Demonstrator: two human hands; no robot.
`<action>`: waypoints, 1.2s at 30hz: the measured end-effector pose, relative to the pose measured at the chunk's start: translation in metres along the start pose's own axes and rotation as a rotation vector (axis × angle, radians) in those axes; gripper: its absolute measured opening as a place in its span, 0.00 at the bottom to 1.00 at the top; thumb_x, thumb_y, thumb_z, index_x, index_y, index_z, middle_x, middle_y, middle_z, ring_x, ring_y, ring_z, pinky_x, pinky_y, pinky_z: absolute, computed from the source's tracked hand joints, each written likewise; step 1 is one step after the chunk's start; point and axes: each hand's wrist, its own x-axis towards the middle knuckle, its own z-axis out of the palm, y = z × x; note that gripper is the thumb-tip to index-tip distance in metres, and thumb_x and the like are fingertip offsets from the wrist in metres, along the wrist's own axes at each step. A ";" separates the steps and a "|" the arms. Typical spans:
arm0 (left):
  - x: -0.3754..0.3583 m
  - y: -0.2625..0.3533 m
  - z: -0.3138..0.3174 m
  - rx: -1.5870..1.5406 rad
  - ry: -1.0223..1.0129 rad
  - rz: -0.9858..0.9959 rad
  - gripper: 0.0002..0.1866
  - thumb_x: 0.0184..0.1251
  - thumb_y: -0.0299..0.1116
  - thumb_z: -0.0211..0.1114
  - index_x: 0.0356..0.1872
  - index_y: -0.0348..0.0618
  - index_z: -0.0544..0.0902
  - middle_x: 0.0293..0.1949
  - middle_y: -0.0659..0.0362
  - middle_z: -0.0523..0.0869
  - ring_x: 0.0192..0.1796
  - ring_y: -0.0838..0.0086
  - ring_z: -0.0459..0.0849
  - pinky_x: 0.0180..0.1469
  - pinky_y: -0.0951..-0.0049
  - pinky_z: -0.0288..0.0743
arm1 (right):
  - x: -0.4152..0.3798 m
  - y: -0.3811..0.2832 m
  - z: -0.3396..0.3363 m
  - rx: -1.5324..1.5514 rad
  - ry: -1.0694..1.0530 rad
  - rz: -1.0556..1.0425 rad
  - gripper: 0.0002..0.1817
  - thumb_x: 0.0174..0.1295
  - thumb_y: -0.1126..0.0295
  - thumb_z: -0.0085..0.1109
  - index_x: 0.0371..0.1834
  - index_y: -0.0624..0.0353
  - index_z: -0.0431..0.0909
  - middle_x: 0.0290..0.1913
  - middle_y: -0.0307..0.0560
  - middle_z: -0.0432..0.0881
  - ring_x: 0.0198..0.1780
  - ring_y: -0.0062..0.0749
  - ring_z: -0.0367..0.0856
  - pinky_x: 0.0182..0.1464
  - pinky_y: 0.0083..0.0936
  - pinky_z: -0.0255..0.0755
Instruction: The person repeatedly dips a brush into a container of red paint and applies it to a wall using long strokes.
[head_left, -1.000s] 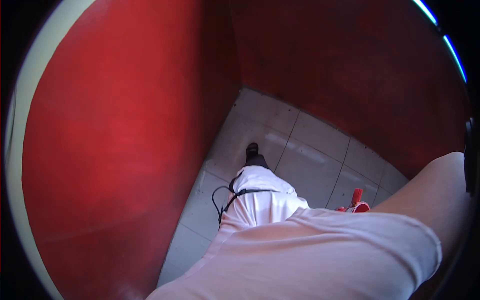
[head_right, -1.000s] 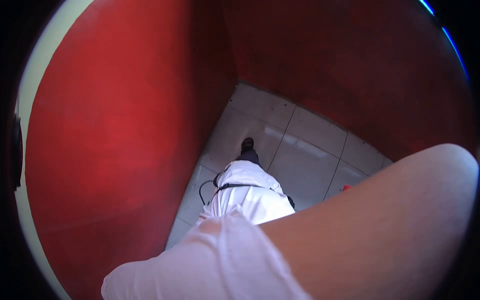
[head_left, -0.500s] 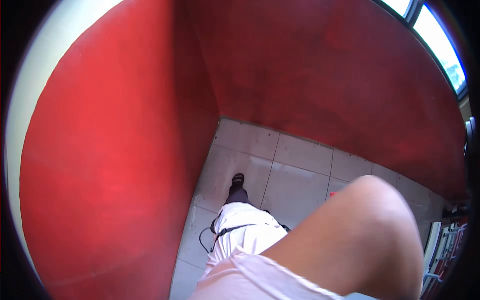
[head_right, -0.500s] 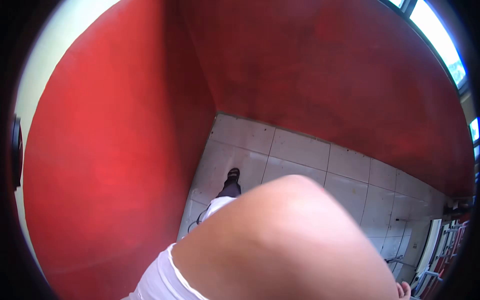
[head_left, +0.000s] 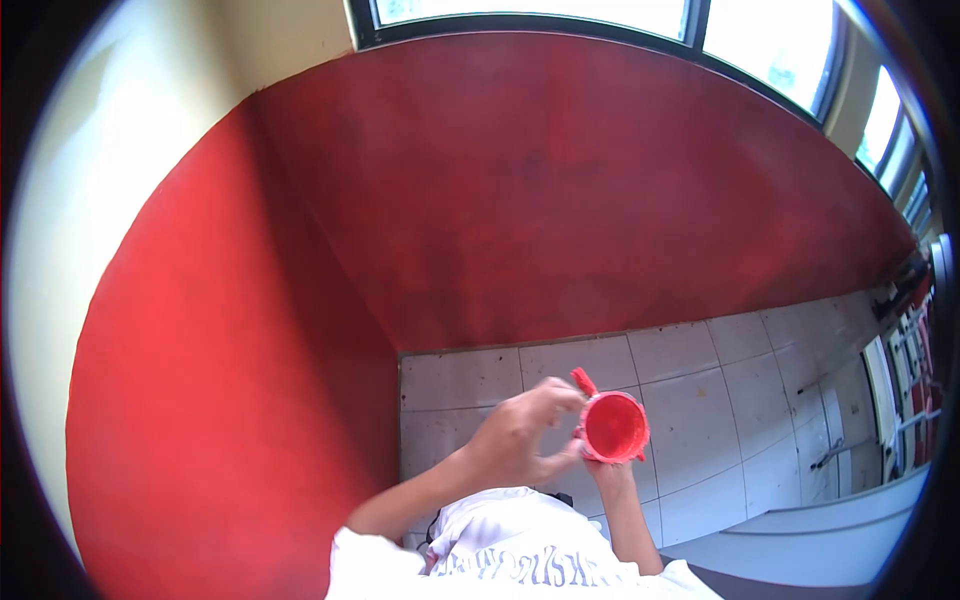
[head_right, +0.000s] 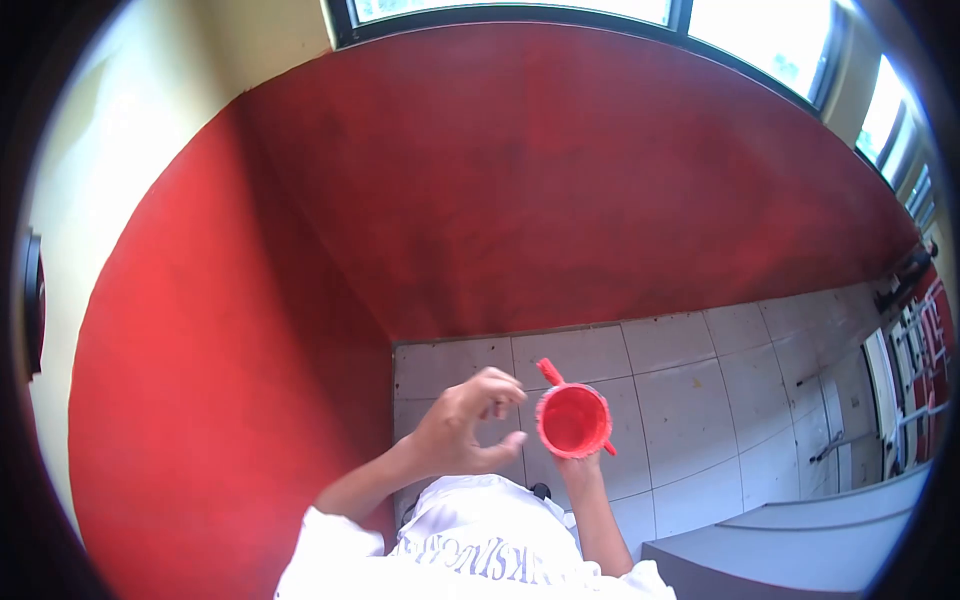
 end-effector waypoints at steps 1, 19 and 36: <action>-0.018 -0.012 -0.006 0.033 0.011 -0.112 0.31 0.45 0.32 0.72 0.54 0.42 0.71 0.42 0.56 0.76 0.35 0.72 0.78 0.38 0.72 0.76 | 0.007 0.012 0.010 0.002 0.033 0.022 0.24 0.65 0.54 0.50 0.53 0.63 0.72 0.51 0.54 0.77 0.46 0.41 0.81 0.46 0.33 0.81; -0.100 -0.103 -0.061 0.124 0.422 -0.229 0.41 0.27 0.37 0.84 0.51 0.41 0.75 0.46 0.54 0.76 0.50 0.64 0.78 0.50 0.65 0.74 | 0.090 0.174 0.021 -0.170 0.324 0.230 0.09 0.65 0.70 0.54 0.45 0.59 0.76 0.42 0.46 0.82 0.38 0.30 0.83 0.43 0.26 0.82; -0.113 -0.136 -0.083 -0.115 0.491 -0.290 0.43 0.34 0.34 0.84 0.55 0.41 0.67 0.53 0.55 0.76 0.55 0.67 0.77 0.55 0.66 0.72 | 0.109 0.089 0.090 -0.756 0.329 -0.250 0.21 0.61 0.74 0.53 0.58 0.61 0.65 0.47 0.47 0.78 0.43 0.27 0.80 0.39 0.24 0.76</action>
